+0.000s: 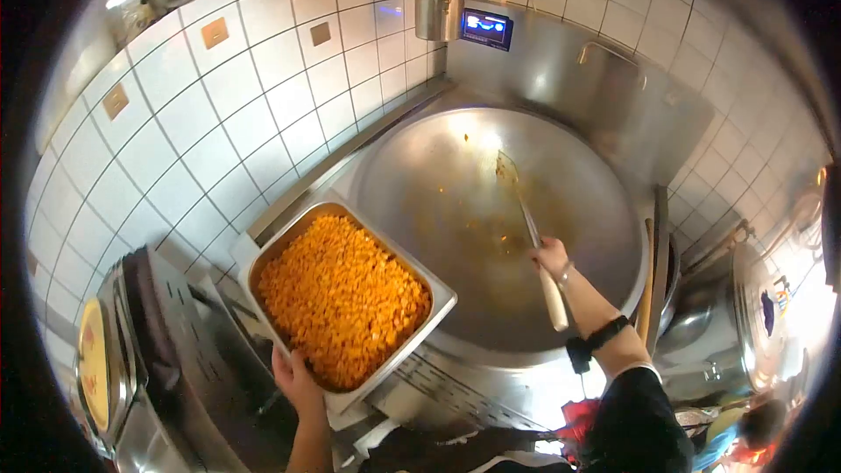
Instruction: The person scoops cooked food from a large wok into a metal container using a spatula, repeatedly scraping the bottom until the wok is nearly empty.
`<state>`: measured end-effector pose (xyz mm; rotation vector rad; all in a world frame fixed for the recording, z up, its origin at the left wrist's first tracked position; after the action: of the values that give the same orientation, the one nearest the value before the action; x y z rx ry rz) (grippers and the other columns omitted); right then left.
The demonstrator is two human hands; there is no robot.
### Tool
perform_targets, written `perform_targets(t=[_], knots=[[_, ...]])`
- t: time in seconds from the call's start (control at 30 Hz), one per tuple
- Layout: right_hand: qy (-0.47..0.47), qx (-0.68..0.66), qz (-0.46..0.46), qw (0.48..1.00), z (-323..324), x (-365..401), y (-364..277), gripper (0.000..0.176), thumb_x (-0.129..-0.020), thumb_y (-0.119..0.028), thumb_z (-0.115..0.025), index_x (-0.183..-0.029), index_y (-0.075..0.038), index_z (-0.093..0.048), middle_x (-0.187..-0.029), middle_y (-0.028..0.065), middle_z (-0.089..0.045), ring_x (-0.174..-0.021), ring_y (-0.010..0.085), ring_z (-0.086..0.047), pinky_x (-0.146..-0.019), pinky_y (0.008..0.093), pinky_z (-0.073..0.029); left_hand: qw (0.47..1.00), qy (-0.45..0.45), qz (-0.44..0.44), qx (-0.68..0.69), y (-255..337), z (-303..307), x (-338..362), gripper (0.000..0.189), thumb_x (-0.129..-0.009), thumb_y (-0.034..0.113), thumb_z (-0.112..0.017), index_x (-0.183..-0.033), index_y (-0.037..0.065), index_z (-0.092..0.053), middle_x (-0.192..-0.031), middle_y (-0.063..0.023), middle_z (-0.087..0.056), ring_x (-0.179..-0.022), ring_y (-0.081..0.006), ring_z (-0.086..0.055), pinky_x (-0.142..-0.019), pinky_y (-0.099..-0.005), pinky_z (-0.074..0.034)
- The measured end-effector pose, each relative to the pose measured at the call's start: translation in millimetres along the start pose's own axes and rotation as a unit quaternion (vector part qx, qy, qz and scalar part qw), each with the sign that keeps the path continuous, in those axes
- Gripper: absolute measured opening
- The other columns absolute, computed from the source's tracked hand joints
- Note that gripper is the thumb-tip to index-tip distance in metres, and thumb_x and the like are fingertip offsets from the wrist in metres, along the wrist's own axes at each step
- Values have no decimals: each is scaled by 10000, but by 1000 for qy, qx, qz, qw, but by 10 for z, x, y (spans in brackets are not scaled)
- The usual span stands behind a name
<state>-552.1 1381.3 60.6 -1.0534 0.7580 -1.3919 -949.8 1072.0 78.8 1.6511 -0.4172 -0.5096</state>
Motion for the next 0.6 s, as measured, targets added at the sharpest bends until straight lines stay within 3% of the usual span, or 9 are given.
perform_targets(t=[0.07, 0.1, 0.17, 0.27, 0.33, 0.47, 0.6], knots=[[-20, -17, 18, 1000, -213, -466, -135, 139, -633, -62, -555, -728, 32, -518, -554, 99, -525, -442, 163, -514, -417, 296, -425, 999, -38, -12, 21, 120, -70, 38, 403, -871, 106, -401, -1227, -53, -297, -1117, -146, -454, -972, -202, -485, -823, -301, -394], [-36, -29, 5, 999, -337, -779, -67, 170, -636, -64, -562, -780, 20, -529, -567, 91, -525, -443, 157, -506, -418, 301, -431, 1000, -6, 5, -14, 137, -65, 57, 404, -871, 103, -403, -1228, -51, -295, -1104, -140, -459, -959, -197, -491, -809, -296, -399], [29, 79, 54, 995, -580, -1373, 77, 179, -637, -70, -538, -788, 26, -531, -590, 117, -546, -509, 186, -555, -475, 308, -453, 998, 23, 22, -58, 209, -73, 74, 405, -870, 100, -405, -1230, -50, -293, -1090, -134, -465, -945, -192, -496, -794, -292, -405], [51, 163, 33, 985, -818, -1630, -223, 221, -641, -86, -526, -831, 28, -519, -662, 163, -565, -546, 240, -577, -517, 331, -464, 995, 36, 27, -90, 155, -59, 38, 399, -843, 65, -413, -1215, -51, -326, -1089, -127, -479, -940, -183, -503, -774, -287, -417], [130, 239, 94, 958, -958, -1867, -236, 279, -644, -112, -533, -883, 28, -503, -745, 202, -567, -620, 296, -583, -575, 359, -468, 999, 13, 11, -39, 6, 76, 5, 401, -840, 50, -406, -1219, -50, -320, -1094, -125, -479, -936, -178, -506, -761, -280, -422], [87, 197, 35, 976, -1156, -1954, -253, 311, -651, -121, -535, -925, 17, -489, -799, 209, -567, -710, 319, -577, -660, 376, -454, 992, 22, 9, -125, 56, 95, 23, 406, -846, 52, -399, -1230, -42, -306, -1101, -134, -478, -917, -192, -519, -755, -294, -432], [19, 228, 60, 972, -1275, -1686, -168, 368, -660, -102, -517, -1016, -20, -468, -821, 209, -572, -769, 324, -570, -698, 386, -441, 998, 13, 25, -57, 37, 90, 29, 406, -852, 70, -408, -1229, -41, -305, -1116, -139, -468, -950, -199, -510, -781, -306, -428]])
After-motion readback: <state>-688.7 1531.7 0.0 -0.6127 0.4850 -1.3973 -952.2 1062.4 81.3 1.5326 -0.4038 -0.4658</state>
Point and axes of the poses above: each hand's wrist, its own x-axis away from the middle knuckle, its own z-axis out of the back of the hand, y = z × x, the point moved 3 cm from there along -x, towards the middle knuckle
